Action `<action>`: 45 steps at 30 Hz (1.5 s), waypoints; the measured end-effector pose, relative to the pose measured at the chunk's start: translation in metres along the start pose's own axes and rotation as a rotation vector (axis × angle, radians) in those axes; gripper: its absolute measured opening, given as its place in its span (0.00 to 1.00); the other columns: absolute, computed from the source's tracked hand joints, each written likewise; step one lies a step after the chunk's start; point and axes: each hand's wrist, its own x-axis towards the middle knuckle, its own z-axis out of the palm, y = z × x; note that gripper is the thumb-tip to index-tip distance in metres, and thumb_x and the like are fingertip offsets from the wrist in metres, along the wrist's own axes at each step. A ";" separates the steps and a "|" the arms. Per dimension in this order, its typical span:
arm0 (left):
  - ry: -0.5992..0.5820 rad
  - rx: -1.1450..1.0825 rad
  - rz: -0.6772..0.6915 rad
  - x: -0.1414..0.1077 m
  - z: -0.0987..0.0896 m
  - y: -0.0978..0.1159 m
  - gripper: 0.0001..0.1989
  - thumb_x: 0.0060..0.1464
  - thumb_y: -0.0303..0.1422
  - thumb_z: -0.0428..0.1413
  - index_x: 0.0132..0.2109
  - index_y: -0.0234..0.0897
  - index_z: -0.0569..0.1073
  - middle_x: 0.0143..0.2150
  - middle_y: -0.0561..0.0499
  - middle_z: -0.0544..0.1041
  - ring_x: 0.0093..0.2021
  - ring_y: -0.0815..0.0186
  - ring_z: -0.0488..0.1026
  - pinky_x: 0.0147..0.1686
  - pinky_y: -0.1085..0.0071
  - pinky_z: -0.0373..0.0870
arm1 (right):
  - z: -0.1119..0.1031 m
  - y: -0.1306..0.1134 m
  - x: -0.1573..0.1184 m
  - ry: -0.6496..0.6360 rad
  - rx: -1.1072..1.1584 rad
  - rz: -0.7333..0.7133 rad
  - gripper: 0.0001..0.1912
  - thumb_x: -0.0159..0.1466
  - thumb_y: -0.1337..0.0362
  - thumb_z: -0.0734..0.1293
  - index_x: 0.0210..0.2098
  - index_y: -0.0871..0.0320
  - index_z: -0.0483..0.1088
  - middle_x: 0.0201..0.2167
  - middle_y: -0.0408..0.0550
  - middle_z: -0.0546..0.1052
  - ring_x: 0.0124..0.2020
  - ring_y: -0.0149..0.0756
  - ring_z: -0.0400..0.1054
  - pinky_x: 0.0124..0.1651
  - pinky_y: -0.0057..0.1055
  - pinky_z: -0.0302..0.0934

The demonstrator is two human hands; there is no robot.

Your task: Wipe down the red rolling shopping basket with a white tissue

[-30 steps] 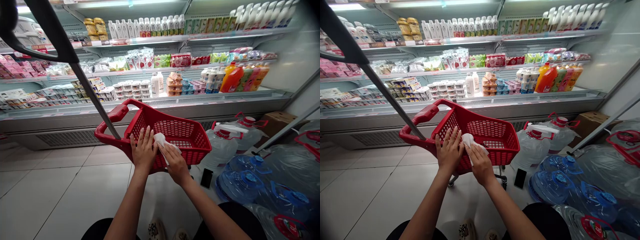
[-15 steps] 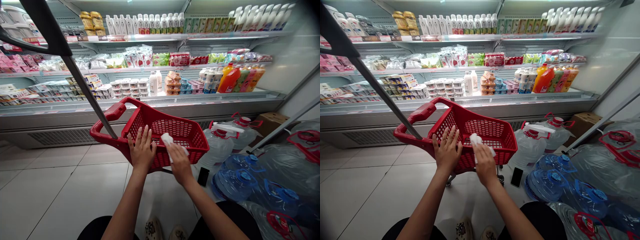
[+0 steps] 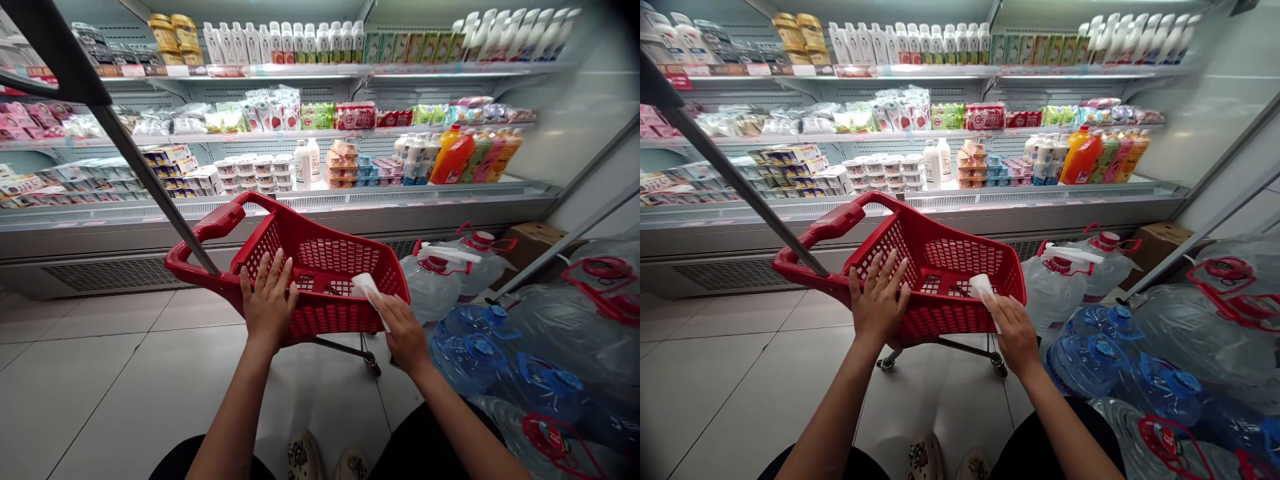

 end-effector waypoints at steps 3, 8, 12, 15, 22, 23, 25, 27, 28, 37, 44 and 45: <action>-0.021 -0.013 0.011 0.004 0.000 -0.002 0.25 0.69 0.37 0.47 0.71 0.49 0.66 0.76 0.54 0.56 0.78 0.55 0.50 0.76 0.45 0.23 | -0.005 0.016 -0.016 0.029 -0.032 0.084 0.46 0.62 0.80 0.53 0.77 0.50 0.49 0.71 0.49 0.66 0.72 0.45 0.57 0.74 0.55 0.51; -0.036 0.004 0.030 0.010 0.004 -0.004 0.25 0.69 0.37 0.47 0.71 0.49 0.66 0.75 0.54 0.58 0.77 0.54 0.51 0.75 0.42 0.21 | 0.014 -0.032 0.012 0.031 0.018 0.010 0.47 0.60 0.80 0.54 0.78 0.55 0.44 0.74 0.50 0.61 0.76 0.45 0.48 0.75 0.54 0.50; -0.053 0.017 0.036 0.011 0.003 -0.005 0.26 0.69 0.37 0.47 0.71 0.50 0.66 0.75 0.54 0.59 0.78 0.54 0.50 0.75 0.41 0.22 | 0.033 -0.081 0.046 -0.039 0.058 -0.099 0.48 0.59 0.82 0.55 0.77 0.58 0.46 0.75 0.51 0.58 0.76 0.44 0.46 0.75 0.52 0.52; -0.068 0.009 0.040 0.010 0.000 -0.008 0.26 0.69 0.37 0.47 0.71 0.51 0.66 0.75 0.54 0.58 0.78 0.54 0.50 0.75 0.42 0.24 | 0.034 -0.081 0.046 -0.026 0.082 -0.158 0.47 0.59 0.83 0.55 0.77 0.57 0.48 0.74 0.51 0.60 0.76 0.42 0.49 0.73 0.50 0.56; -0.069 -0.002 0.034 0.010 -0.001 -0.016 0.26 0.68 0.38 0.48 0.70 0.53 0.66 0.75 0.56 0.59 0.78 0.54 0.50 0.76 0.43 0.24 | -0.002 0.001 -0.007 0.018 0.083 -0.110 0.44 0.62 0.81 0.53 0.75 0.53 0.53 0.72 0.51 0.65 0.74 0.44 0.55 0.72 0.54 0.57; -0.066 -0.004 0.032 0.010 0.000 -0.016 0.26 0.68 0.37 0.48 0.70 0.53 0.66 0.75 0.56 0.60 0.78 0.54 0.50 0.75 0.42 0.24 | -0.006 0.010 -0.011 0.034 0.083 -0.064 0.42 0.64 0.80 0.53 0.75 0.53 0.55 0.71 0.51 0.66 0.73 0.44 0.57 0.72 0.54 0.58; -0.060 -0.002 0.029 0.010 0.002 -0.014 0.26 0.68 0.38 0.48 0.70 0.53 0.66 0.75 0.55 0.60 0.77 0.54 0.50 0.75 0.41 0.23 | -0.010 0.022 -0.013 0.066 0.099 0.036 0.36 0.67 0.77 0.55 0.72 0.53 0.60 0.68 0.51 0.69 0.71 0.45 0.60 0.71 0.53 0.60; -0.051 0.007 0.027 0.011 0.003 -0.015 0.26 0.68 0.38 0.47 0.70 0.51 0.66 0.75 0.54 0.60 0.77 0.53 0.50 0.75 0.41 0.23 | -0.011 0.025 -0.012 0.092 0.129 0.118 0.30 0.70 0.73 0.55 0.68 0.53 0.66 0.64 0.51 0.74 0.69 0.45 0.64 0.69 0.52 0.62; -0.047 0.012 0.027 0.012 0.004 -0.016 0.26 0.68 0.38 0.47 0.70 0.51 0.67 0.75 0.54 0.59 0.77 0.53 0.50 0.75 0.41 0.23 | -0.012 0.024 -0.011 0.099 0.145 0.142 0.27 0.70 0.72 0.55 0.66 0.54 0.68 0.62 0.51 0.76 0.67 0.45 0.66 0.68 0.52 0.63; -0.146 0.003 -0.023 0.011 0.010 -0.013 0.27 0.70 0.35 0.43 0.72 0.52 0.63 0.78 0.54 0.53 0.78 0.55 0.47 0.74 0.39 0.25 | -0.003 -0.058 0.015 0.006 0.081 0.015 0.36 0.63 0.78 0.56 0.70 0.58 0.64 0.63 0.53 0.75 0.65 0.45 0.67 0.68 0.49 0.62; -0.239 -0.097 -0.107 -0.017 0.024 0.025 0.27 0.72 0.37 0.38 0.74 0.49 0.60 0.78 0.52 0.52 0.78 0.58 0.48 0.75 0.43 0.41 | 0.021 -0.123 0.066 -0.108 0.101 -0.135 0.38 0.60 0.81 0.58 0.70 0.65 0.62 0.67 0.60 0.71 0.68 0.45 0.63 0.70 0.47 0.62; -0.241 -0.097 -0.126 -0.019 0.024 0.023 0.27 0.72 0.39 0.38 0.74 0.48 0.60 0.78 0.52 0.51 0.78 0.57 0.47 0.75 0.43 0.41 | 0.018 -0.123 0.063 -0.120 0.124 -0.147 0.40 0.59 0.82 0.57 0.70 0.65 0.62 0.67 0.59 0.70 0.68 0.43 0.63 0.70 0.46 0.62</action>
